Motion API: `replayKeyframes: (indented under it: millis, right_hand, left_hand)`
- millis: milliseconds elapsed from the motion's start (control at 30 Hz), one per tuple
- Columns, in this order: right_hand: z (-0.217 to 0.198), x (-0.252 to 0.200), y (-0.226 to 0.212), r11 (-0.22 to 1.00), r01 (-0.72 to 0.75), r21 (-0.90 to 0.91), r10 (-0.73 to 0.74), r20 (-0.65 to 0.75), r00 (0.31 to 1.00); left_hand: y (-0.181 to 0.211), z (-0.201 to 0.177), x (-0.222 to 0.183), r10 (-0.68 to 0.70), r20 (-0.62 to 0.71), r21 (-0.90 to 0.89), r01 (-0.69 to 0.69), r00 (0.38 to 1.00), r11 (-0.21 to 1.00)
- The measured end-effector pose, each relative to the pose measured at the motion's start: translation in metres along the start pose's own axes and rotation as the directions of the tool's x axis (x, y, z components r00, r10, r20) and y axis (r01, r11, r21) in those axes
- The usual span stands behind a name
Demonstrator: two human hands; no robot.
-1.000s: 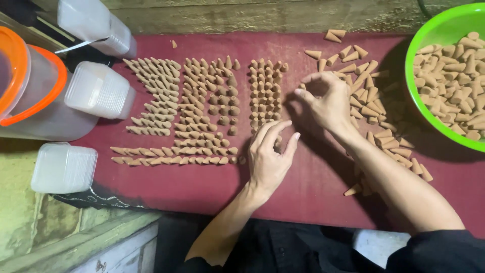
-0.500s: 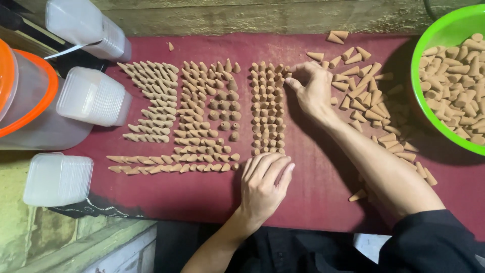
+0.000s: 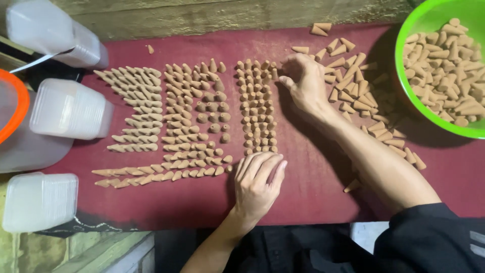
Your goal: Arranging incense cones into organized rows on a work surface
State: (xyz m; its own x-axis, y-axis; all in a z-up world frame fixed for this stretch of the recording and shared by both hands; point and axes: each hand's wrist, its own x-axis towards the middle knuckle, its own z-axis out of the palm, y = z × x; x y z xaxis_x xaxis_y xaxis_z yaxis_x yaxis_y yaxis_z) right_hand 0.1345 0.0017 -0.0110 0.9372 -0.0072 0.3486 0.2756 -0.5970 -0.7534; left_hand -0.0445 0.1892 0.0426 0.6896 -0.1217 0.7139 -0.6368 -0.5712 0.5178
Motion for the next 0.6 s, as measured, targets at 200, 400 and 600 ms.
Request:
replayKeyframes:
  millis: [200, 400, 600]
  right_hand:
    - [-0.071, -0.034, -0.003, 0.978, -0.023, -0.206, 0.024, 0.002, 1.0]
    - [-0.121, -0.074, 0.019, 0.96, -0.109, -0.26, 0.094, -0.067, 0.993]
    - [-0.131, -0.087, 0.029, 0.935, -0.155, -0.319, 0.137, -0.076, 0.988]
  left_hand:
    - [0.011, 0.012, 0.017, 0.018, 0.079, -0.137, -0.007, 0.997, 0.99]
    - [0.026, 0.041, 0.028, 0.066, 0.273, -0.273, 0.011, 0.96, 0.962]
    - [0.041, 0.067, 0.045, 0.032, 0.4, -0.4, 0.143, 0.916, 0.905]
